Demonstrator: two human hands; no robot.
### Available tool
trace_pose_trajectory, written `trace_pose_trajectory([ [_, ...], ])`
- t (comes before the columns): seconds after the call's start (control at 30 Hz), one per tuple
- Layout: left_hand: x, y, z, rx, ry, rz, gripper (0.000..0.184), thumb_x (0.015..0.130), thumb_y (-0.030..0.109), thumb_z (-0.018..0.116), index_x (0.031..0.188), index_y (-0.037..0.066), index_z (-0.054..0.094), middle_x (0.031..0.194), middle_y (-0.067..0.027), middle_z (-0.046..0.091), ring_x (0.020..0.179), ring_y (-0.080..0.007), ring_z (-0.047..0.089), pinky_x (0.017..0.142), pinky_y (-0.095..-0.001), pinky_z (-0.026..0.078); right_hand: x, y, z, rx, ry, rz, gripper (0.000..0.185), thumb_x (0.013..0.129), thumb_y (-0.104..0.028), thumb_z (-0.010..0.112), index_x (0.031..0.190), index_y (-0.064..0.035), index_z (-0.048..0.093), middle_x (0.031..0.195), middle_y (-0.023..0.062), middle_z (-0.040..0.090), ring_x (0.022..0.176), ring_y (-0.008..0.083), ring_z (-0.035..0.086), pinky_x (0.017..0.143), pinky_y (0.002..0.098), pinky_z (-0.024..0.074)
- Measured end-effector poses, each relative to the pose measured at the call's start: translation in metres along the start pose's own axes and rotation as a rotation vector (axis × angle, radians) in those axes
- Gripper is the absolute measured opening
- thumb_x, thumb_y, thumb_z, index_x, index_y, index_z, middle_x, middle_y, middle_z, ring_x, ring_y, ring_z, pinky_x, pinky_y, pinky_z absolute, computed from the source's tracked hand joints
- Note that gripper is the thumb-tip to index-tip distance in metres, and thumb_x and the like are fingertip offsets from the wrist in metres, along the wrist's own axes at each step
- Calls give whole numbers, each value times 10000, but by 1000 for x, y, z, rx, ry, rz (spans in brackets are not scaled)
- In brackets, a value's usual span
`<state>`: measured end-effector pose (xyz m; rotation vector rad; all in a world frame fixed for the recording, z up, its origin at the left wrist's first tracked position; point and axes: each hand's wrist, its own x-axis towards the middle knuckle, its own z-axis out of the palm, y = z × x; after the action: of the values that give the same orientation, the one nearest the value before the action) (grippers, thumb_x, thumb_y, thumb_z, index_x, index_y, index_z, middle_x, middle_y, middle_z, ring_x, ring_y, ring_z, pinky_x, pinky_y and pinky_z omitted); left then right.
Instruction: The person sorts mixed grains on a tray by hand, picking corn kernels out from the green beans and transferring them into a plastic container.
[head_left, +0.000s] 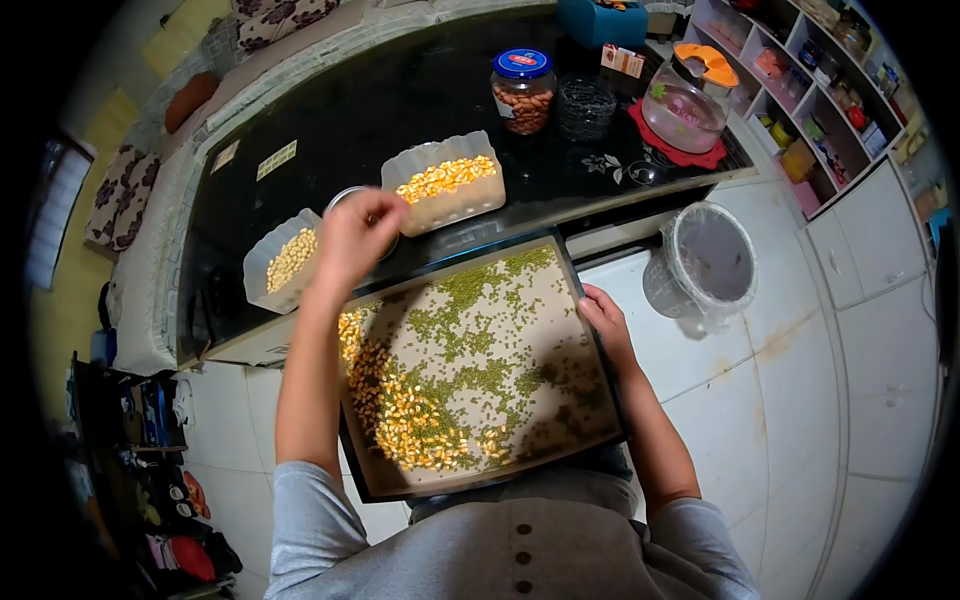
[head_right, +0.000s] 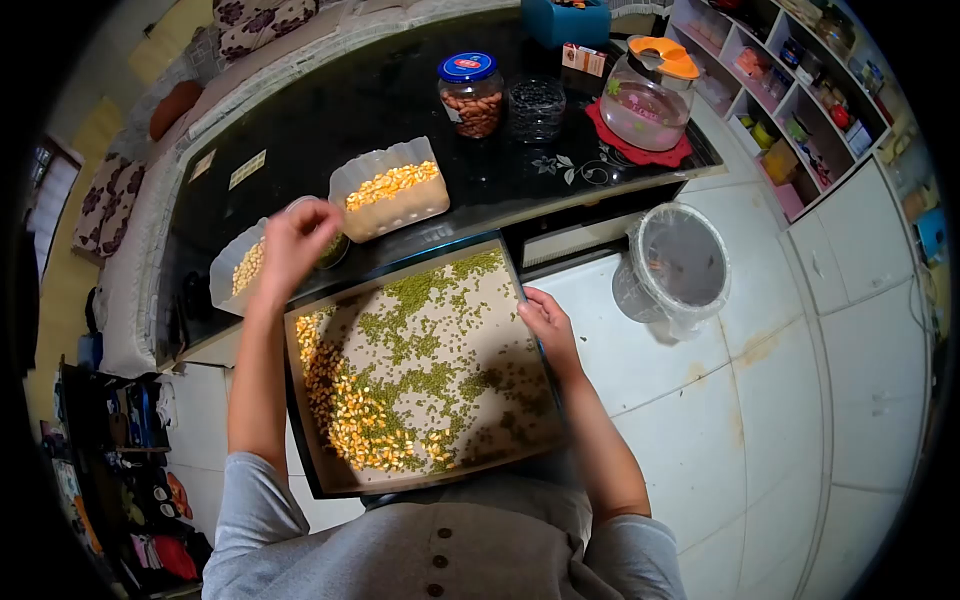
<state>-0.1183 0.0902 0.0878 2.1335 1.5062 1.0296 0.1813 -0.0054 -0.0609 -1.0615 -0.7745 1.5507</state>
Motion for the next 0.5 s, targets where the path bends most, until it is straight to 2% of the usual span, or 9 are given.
trace_pose_trajectory([
  [0.07,-37,4,12,-28,-199,45,26,752,41,638,768,20,636,705,-25,603,676,-87,583,604,-241,476,1,-1,1,4,2,12,358,868,-152,534,1168,30,460,1030,90,573,924,122,535,823,254,411],
  [0.13,-73,10,28,-24,-417,183,41,720,33,654,760,37,646,759,-69,634,694,-169,612,631,-271,495,-1,-4,1,-42,-22,-29,361,870,-157,533,1167,35,459,1028,89,574,927,120,534,826,251,409],
  [0.2,-108,20,43,-87,-643,97,87,727,70,664,812,52,657,804,-80,643,728,-187,623,670,-297,517,-3,-5,2,-39,-16,-25,362,871,-160,532,1166,37,458,1027,90,574,928,119,533,828,250,407],
  [0.27,-134,26,54,-117,-821,72,114,731,84,663,842,61,658,822,-75,640,729,-204,631,683,-283,524,-3,-4,2,-33,-15,-23,367,872,-163,532,1164,44,454,1028,94,573,931,119,532,833,247,404],
  [0.37,-161,31,63,-101,-926,69,129,725,98,670,846,60,644,841,-76,626,731,-215,627,670,-312,520,-3,-4,2,-24,-5,-15,372,870,-164,535,1167,44,449,1027,95,572,931,119,532,832,247,406],
  [0.5,-181,26,73,-118,-921,144,131,729,106,669,843,56,626,833,-78,606,738,-234,615,662,-323,510,-2,-3,2,-15,-2,-10,379,869,-168,539,1170,41,446,1023,95,572,932,122,533,830,249,410],
])
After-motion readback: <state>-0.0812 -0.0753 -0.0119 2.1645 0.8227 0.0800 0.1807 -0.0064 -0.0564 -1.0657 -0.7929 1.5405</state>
